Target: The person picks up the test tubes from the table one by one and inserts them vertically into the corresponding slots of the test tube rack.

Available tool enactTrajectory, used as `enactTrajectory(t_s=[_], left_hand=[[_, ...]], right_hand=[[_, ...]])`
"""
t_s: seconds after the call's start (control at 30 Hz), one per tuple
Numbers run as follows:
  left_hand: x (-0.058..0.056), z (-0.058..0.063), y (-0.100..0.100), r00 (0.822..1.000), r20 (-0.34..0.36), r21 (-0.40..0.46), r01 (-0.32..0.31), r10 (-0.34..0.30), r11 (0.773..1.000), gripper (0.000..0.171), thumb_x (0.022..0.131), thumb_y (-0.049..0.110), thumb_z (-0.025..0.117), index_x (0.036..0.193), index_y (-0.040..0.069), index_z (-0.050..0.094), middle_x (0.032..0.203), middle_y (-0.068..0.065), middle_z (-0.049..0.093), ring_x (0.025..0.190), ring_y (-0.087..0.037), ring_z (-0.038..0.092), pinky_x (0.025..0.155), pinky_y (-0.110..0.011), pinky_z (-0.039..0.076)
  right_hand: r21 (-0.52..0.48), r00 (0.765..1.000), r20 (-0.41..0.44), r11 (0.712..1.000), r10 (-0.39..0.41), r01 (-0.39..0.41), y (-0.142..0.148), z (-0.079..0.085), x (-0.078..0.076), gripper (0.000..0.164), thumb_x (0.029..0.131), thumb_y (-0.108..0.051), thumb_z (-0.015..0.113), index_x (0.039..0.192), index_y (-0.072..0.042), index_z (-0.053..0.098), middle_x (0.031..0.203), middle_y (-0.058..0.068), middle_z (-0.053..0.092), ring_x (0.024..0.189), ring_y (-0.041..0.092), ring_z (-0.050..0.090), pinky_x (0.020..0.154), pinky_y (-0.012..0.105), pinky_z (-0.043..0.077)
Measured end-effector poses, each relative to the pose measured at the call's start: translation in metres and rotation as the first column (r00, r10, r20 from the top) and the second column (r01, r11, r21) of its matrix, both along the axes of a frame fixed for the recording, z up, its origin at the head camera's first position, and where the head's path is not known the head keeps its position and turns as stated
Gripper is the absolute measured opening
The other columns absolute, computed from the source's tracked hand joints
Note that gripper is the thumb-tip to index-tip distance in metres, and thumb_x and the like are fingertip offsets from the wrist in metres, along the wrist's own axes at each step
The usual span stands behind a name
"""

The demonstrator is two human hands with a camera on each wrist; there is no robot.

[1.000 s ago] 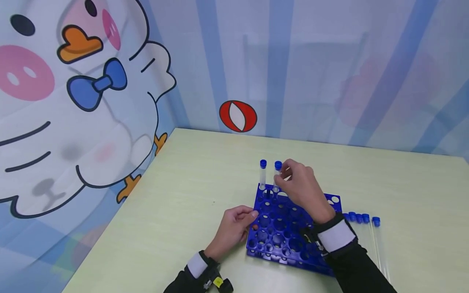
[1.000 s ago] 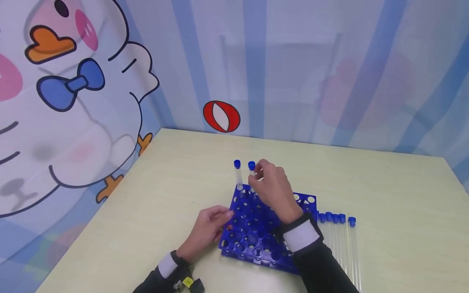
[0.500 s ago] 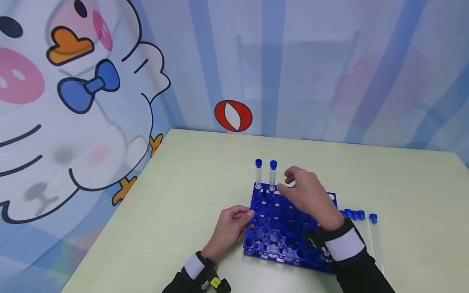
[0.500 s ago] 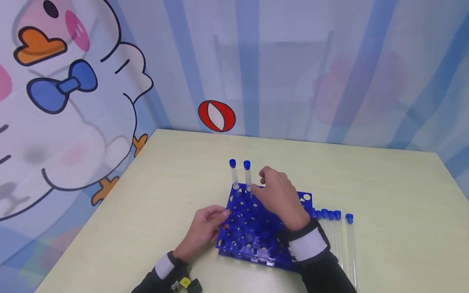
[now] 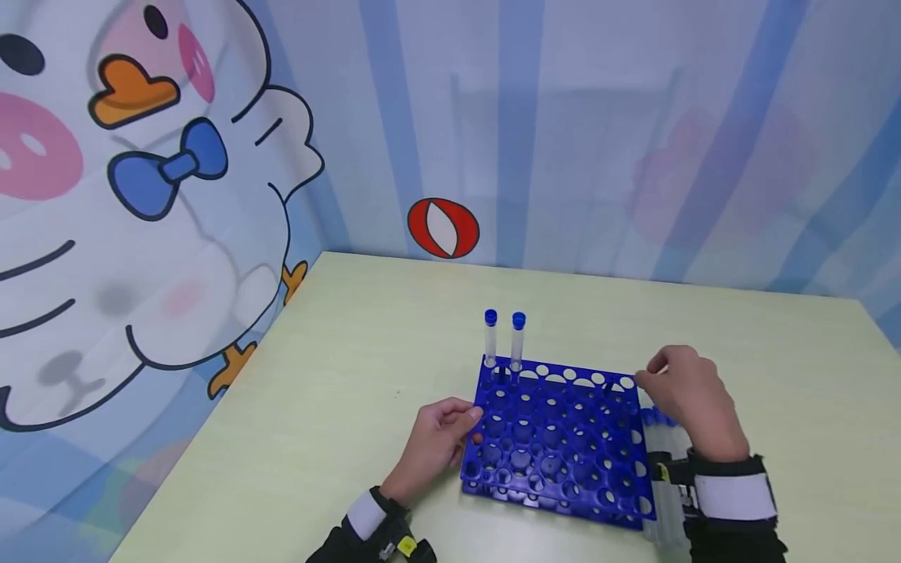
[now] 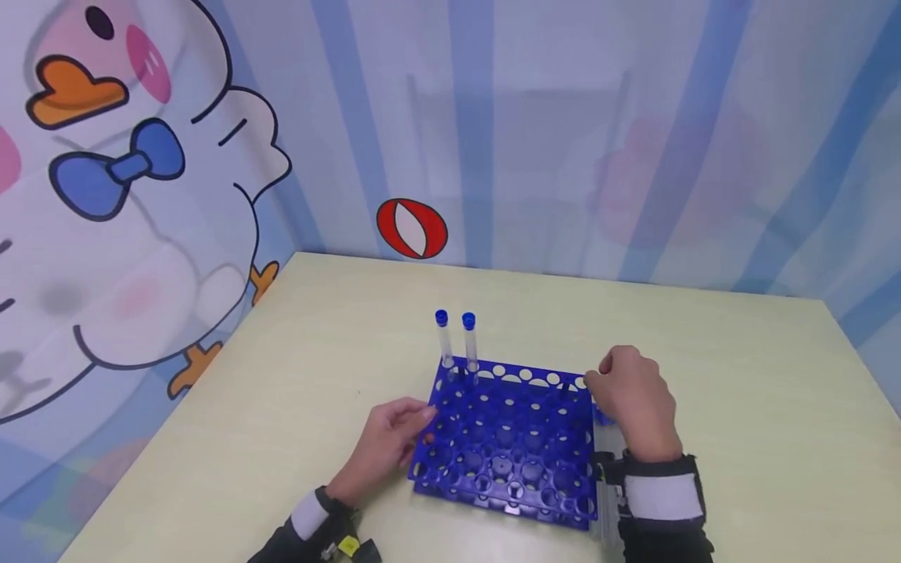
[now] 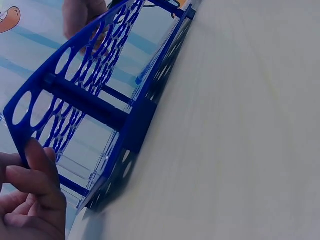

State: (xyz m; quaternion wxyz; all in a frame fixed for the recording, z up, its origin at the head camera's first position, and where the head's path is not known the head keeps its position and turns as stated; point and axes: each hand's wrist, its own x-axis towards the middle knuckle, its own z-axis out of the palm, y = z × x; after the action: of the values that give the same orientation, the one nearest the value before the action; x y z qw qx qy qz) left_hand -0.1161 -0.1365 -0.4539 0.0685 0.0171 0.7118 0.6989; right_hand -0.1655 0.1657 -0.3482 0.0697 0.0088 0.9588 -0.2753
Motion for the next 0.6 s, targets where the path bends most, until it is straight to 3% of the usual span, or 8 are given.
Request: enactTrajectory(t_s=[0.13,0.23,0.33,0.47,0.6], left_hand=[[0.000,0.001,0.000,1.000,0.001,-0.009,0.002,-0.002,1.000,0.033,0.090,0.028,0.059,0.103,-0.002,0.061,0.074,-0.008,0.065,0.048,-0.011,0.046,0.039,-0.020,0.036],[0.000,0.002,0.000,1.000,0.001,-0.011,0.006,-0.006,1.000,0.034,0.090,0.029,0.059,0.104,-0.002,0.061,0.073,-0.005,0.065,0.048,-0.012,0.046,0.039,-0.020,0.036],[-0.001,0.003,-0.001,1.000,0.007,-0.009,0.010,-0.010,1.000,0.034,0.090,0.029,0.058,0.105,-0.002,0.060,0.074,-0.006,0.065,0.048,-0.011,0.046,0.039,-0.020,0.036],[-0.001,0.002,-0.001,1.000,0.009,-0.014,0.005,-0.005,1.000,0.032,0.090,0.028,0.059,0.104,-0.002,0.061,0.073,-0.006,0.065,0.047,-0.011,0.046,0.039,-0.020,0.036],[-0.001,0.000,0.000,1.000,0.011,-0.003,0.008,-0.008,1.000,0.030,0.091,0.023,0.058,0.103,-0.004,0.060,0.072,-0.006,0.065,0.048,-0.013,0.046,0.038,-0.020,0.036]], right_hand=[[0.039,0.990,0.134,0.998,0.047,-0.052,0.032,-0.001,-0.004,0.025,0.085,-0.019,0.052,0.079,0.003,0.060,0.060,0.004,0.046,0.055,0.019,0.043,0.049,0.032,0.035],[0.042,0.963,0.254,0.994,0.087,-0.100,0.054,-0.006,-0.007,0.026,0.081,-0.019,0.055,0.061,-0.004,0.052,0.054,-0.001,0.037,0.050,0.014,0.035,0.048,0.030,0.032],[0.021,0.931,0.349,0.993,0.104,-0.118,0.070,-0.013,-0.010,0.028,0.079,-0.017,0.056,0.057,-0.011,0.039,0.055,-0.003,0.034,0.049,0.012,0.031,0.048,0.028,0.030],[-0.009,0.909,0.405,0.995,0.096,-0.101,0.080,-0.024,-0.011,0.029,0.078,-0.012,0.054,0.055,-0.014,0.036,0.052,-0.003,0.033,0.047,0.011,0.029,0.047,0.028,0.029],[-0.024,0.907,0.409,0.995,0.101,-0.100,0.083,-0.035,-0.011,0.026,0.073,-0.006,0.052,0.051,-0.013,0.040,0.047,-0.004,0.036,0.044,0.009,0.028,0.045,0.026,0.028]])
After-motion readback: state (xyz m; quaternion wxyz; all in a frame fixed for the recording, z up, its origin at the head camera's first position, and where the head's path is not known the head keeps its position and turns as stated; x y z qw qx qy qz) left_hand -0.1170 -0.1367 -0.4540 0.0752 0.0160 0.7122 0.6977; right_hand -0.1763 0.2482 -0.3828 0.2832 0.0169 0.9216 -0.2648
